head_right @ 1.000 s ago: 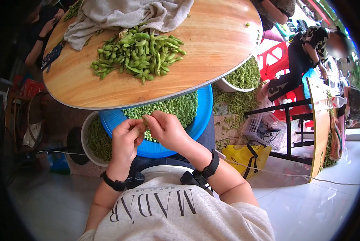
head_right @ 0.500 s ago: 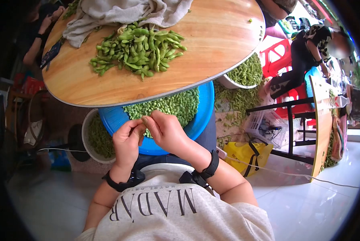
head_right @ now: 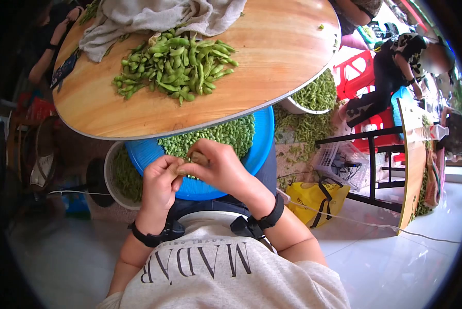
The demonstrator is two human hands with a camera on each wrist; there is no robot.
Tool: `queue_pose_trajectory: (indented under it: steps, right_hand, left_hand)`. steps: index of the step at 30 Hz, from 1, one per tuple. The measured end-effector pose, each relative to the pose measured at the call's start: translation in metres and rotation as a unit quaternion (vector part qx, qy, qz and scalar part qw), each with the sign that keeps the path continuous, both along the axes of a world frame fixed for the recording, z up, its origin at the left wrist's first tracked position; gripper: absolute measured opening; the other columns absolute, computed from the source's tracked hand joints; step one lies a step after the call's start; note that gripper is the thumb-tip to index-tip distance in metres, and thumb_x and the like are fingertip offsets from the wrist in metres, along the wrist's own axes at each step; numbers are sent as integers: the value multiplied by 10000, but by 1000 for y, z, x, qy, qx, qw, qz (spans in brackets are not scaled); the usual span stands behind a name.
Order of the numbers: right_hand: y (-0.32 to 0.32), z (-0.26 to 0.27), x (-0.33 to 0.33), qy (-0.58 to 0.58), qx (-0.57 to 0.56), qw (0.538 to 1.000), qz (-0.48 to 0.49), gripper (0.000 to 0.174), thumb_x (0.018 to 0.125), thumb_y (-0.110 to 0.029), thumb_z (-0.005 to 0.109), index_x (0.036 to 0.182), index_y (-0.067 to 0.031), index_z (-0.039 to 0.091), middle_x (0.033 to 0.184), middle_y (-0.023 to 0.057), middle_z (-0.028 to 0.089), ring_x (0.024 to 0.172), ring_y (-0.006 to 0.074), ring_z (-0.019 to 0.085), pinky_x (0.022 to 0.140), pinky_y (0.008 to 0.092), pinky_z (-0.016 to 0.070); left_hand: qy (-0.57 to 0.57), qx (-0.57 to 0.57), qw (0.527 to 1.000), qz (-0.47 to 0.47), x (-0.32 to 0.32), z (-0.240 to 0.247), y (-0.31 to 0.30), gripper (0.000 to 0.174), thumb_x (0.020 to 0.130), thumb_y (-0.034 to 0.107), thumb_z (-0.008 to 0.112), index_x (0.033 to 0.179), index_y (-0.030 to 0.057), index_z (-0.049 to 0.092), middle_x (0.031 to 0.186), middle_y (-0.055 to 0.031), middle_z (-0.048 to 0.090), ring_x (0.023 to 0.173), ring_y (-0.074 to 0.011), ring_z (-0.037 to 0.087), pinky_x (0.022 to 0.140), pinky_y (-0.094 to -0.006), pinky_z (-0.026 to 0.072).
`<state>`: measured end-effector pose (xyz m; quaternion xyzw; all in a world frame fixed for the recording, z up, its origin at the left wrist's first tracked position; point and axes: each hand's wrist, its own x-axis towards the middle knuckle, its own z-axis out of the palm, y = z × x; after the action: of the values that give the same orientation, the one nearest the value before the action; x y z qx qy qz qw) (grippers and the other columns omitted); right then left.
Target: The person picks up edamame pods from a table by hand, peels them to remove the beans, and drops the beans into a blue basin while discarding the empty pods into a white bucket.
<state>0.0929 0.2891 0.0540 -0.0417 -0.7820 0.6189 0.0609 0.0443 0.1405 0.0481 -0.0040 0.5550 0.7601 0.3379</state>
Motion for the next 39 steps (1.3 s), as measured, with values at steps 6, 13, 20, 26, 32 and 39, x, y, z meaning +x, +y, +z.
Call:
queue_pose_trajectory:
  steps: [6,13,20,26,32,39]
  right_hand:
    - [3,-2,-5,-50,-124,989,60,202,747,-154,714,846,-20,600,716,1,570,657,51,494,562,208,407]
    - [9,-13,-5,-100,-69,989,85,166,720,-101,697,827,-14,605,711,37,577,653,94,528,565,237,431]
    - [35,49,-23,51,216,970,-99,200,674,-181,709,724,-39,579,724,129,503,618,321,543,552,398,454]
    - [58,34,-76,74,325,924,-189,152,708,-127,690,729,-6,600,671,130,545,553,254,553,521,328,446]
    - [64,43,-45,-63,-140,966,-209,185,739,-171,688,760,3,629,576,-59,493,533,8,433,461,184,347]
    - [39,33,-9,-128,-330,930,-102,150,808,-165,641,825,-17,621,612,-52,510,510,7,400,437,167,292]
  left_hand:
    - [-171,85,982,-5,-3,-4,-11,67,847,71,540,808,24,566,662,-31,543,451,-51,388,386,-163,279]
    - [-35,-60,997,-15,-5,-4,-18,76,848,69,547,824,3,577,654,-31,539,480,-51,420,428,-175,323]
    - [371,-581,724,-6,-48,-19,-103,277,661,11,665,933,28,615,1005,-183,494,960,-333,509,835,-373,413]
    - [162,-252,954,1,-48,14,-64,164,783,59,643,925,-20,620,751,-30,596,564,-61,511,476,-183,408]
    - [64,-16,997,-35,-38,45,28,250,871,144,551,1062,-13,587,870,-120,643,476,-69,483,424,-174,359]
    - [29,106,994,-20,-30,39,57,201,841,67,584,1033,10,608,812,-73,644,474,-49,471,415,-170,356]
